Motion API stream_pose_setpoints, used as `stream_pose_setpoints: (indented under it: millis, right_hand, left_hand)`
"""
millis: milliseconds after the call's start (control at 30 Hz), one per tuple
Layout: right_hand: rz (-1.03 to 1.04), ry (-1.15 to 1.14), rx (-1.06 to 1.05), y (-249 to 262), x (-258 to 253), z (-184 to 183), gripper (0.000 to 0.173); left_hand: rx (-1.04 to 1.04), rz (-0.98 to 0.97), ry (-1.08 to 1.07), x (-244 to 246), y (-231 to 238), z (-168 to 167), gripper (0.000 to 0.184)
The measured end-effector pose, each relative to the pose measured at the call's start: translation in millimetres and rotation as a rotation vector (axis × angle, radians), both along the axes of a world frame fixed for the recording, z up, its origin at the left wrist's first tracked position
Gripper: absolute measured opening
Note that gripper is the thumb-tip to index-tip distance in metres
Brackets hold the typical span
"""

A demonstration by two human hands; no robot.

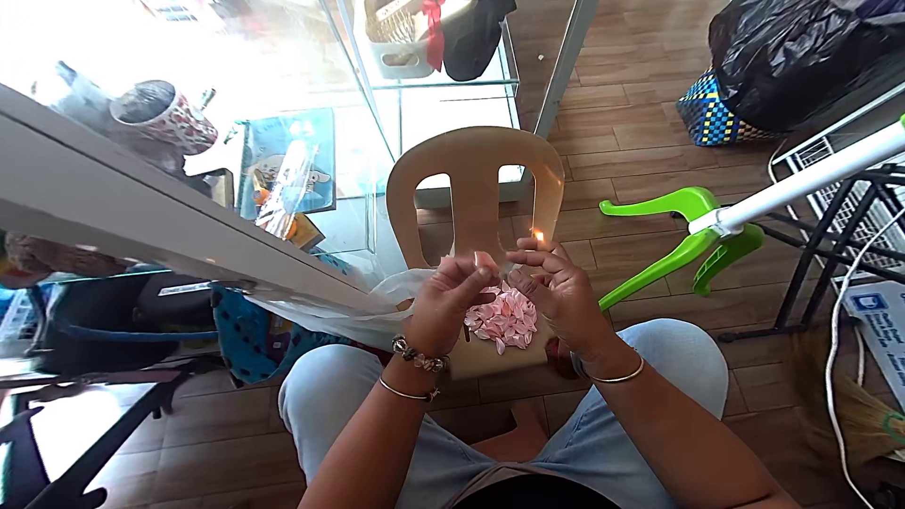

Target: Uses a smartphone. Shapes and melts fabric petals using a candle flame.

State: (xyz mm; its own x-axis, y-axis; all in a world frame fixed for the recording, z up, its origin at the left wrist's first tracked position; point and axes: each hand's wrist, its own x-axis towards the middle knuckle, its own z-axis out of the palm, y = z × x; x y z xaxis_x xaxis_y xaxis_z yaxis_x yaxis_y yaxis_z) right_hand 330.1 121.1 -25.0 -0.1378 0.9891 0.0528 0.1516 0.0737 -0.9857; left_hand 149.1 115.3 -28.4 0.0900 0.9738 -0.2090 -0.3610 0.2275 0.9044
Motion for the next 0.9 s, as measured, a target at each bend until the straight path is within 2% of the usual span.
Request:
stream_pose_setpoints:
  millis: [267, 400, 467, 633, 767, 833, 900]
  right_hand:
    - [0.045, 0.221, -0.267, 0.9, -0.9, 0.8, 0.006]
    - [0.087, 0.525, -0.599, 4.3, 0.9, 9.1, 0.011]
    - [0.117, 0.598, -0.725, 5.8, 3.4, 11.6, 0.012]
    - [0.192, 0.622, -0.785, 6.7, 4.9, 7.7, 0.015]
    - [0.294, 0.646, -0.855, 7.7, 7.2, 0.0, 0.009]
    - [0.301, 0.66, -0.891, 7.2, 6.7, -1.2, 0.005]
    - [0.321, 0.664, -0.909, 7.0, 6.7, -1.4, 0.009]
  left_hand:
    - [0.151, -0.058, 0.174, 3.6, -1.2, -3.7, 0.011]
    - [0.293, -0.095, 0.238, 1.6, -0.8, -9.9, 0.009]
    - [0.361, -0.111, 0.241, 0.2, -0.5, -13.2, 0.008]
    - [0.382, -0.142, 0.235, -3.6, -0.2, -15.3, 0.013]
    - [0.381, -0.216, 0.243, -8.8, 1.4, -16.4, 0.011]
    - [0.336, -0.276, 0.253, -11.1, 1.4, -13.9, 0.012]
    - [0.262, -0.348, 0.227, -13.7, 1.1, -11.2, 0.019]
